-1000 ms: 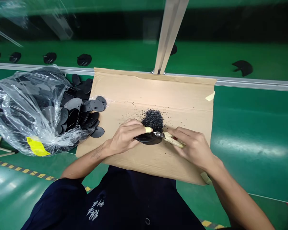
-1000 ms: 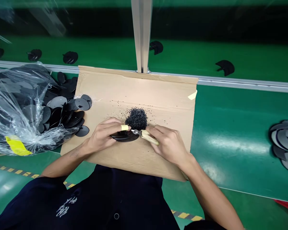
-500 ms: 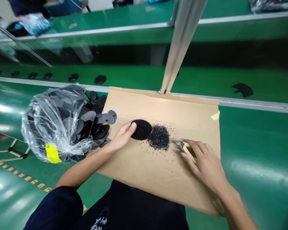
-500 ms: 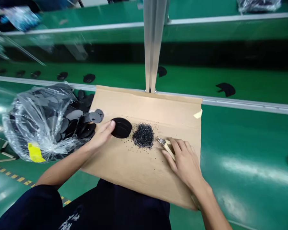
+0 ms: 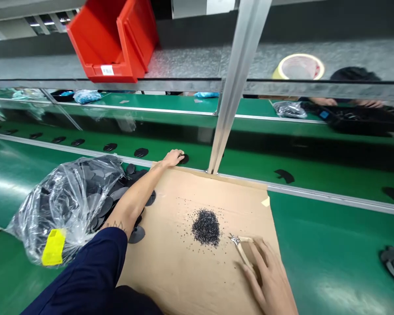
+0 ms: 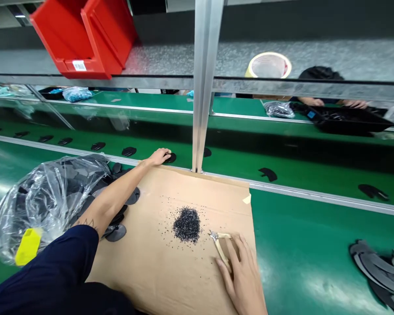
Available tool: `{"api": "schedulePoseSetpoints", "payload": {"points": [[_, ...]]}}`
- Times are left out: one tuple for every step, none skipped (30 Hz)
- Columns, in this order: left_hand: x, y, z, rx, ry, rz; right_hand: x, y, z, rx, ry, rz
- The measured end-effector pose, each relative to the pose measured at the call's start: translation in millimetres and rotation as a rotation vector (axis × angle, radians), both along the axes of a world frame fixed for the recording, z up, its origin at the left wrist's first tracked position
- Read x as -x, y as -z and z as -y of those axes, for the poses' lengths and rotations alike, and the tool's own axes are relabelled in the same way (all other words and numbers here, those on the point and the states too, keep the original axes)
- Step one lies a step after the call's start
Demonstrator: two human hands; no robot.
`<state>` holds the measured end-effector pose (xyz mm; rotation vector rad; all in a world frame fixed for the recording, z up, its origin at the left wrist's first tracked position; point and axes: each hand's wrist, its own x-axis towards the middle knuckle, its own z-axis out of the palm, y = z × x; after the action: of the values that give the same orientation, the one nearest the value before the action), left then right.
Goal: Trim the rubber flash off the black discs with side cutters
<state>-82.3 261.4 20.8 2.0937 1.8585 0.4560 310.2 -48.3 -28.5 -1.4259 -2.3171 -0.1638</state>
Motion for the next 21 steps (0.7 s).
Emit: {"api": "schedulePoseSetpoints", "payload": {"points": [[3,4.1,-3,0.017,-0.002,-0.015,-4,1.6,6,-0.004,0.029,-0.018],[6,7.7,-6,0.032,-0.005,-0.028,-7,3.5,11,-0.004,0.057,-0.036],[9,10.6,-8,0.046,-0.007,-0.040,-10,5.5,16,-0.001,0.080,-0.052],[12,12.7,-11,0.060,-0.007,-0.051,-12,7.1,20,0.003,0.098,-0.065],[14,14.0,-12,0.072,-0.005,-0.063,-13,8.1,22,0.005,0.113,-0.076],[16,14.5,-14,0.083,-0.001,-0.075,-13,8.4,24,0.009,0.120,-0.086],[18,14.3,-16,0.091,0.003,-0.089,-12,7.9,23,0.009,0.120,-0.096],[18,13.5,-17,0.095,0.010,-0.104,-11,6.5,21,0.009,0.115,-0.105],[16,12.3,-19,0.097,0.020,-0.119,-9,4.3,17,0.013,0.106,-0.116],[14,10.8,-21,0.094,0.033,-0.132,-6,1.6,12,0.015,0.093,-0.128],[9,9.3,-23,0.088,0.052,-0.142,-3,-1.5,4,0.027,0.082,-0.140],[3,7.9,-25,0.081,0.077,-0.147,1,-4.5,-5,0.047,0.059,-0.148],[-6,6.8,-27,0.073,0.106,-0.147,5,-7.2,-15,0.057,0.040,-0.161],[-15,6.1,-30,0.065,0.138,-0.141,8,-9.3,-26,0.068,0.021,-0.171],[-26,5.9,-32,0.059,0.172,-0.130,12,-10.8,-36,0.085,-0.001,-0.179],[-38,6.1,-35,0.054,0.205,-0.114,15,-11.4,-46,0.108,-0.010,-0.191],[-50,6.7,-38,0.049,0.235,-0.093,18,-11.2,-55,0.123,-0.013,-0.206],[-62,7.5,-41,0.044,0.260,-0.069,19,-10.4,-61,0.137,-0.014,-0.219],[-74,8.5,-44,0.039,0.278,-0.040,21,-9.1,-66,0.147,-0.013,-0.232],[-84,9.4,-47,0.033,0.288,-0.005,21,-7.6,-69,0.151,-0.014,-0.242],[-94,10.2,-50,0.025,0.293,0.032,21,-6.2,-69,0.152,-0.017,-0.252]]}}
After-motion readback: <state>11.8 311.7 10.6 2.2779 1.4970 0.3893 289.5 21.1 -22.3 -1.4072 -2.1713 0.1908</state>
